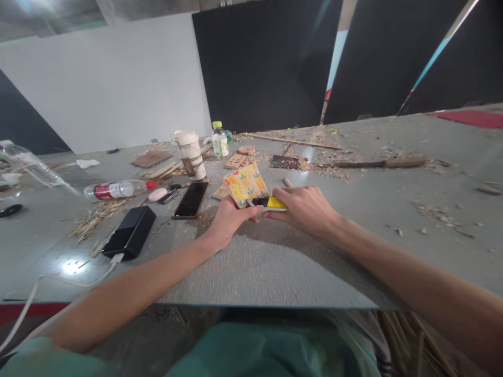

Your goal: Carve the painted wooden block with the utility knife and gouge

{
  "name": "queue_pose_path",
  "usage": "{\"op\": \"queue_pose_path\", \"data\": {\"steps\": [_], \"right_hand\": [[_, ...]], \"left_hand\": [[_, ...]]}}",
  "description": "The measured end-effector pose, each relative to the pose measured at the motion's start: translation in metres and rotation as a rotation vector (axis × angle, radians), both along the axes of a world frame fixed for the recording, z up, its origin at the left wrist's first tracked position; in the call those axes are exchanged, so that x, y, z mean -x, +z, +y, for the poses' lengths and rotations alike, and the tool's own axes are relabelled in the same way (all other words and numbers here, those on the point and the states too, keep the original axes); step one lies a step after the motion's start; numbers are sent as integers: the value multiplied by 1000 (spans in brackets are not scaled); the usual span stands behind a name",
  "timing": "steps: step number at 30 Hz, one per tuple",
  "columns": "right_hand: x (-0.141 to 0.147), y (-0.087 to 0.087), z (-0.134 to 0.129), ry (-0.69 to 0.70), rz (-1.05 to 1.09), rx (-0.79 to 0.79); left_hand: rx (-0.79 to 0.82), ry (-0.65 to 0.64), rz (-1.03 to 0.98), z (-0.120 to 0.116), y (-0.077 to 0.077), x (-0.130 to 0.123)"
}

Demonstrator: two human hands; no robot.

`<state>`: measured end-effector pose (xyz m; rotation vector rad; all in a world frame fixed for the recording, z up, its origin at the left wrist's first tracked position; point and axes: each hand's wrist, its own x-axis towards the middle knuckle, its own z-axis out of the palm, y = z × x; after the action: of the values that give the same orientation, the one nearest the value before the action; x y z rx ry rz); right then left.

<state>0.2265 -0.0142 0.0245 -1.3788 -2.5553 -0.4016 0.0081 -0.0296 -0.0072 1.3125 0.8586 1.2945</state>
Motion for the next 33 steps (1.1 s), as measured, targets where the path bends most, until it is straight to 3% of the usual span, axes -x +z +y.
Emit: {"op": "queue_pose_path", "data": {"steps": [17,33], "right_hand": [[0,2,-2,6,56,150],[14,-1,-10,-147,102,218]], "left_hand": [[-3,49,24,0,1,-1],[-32,52,45,-8,7,-3]]}}
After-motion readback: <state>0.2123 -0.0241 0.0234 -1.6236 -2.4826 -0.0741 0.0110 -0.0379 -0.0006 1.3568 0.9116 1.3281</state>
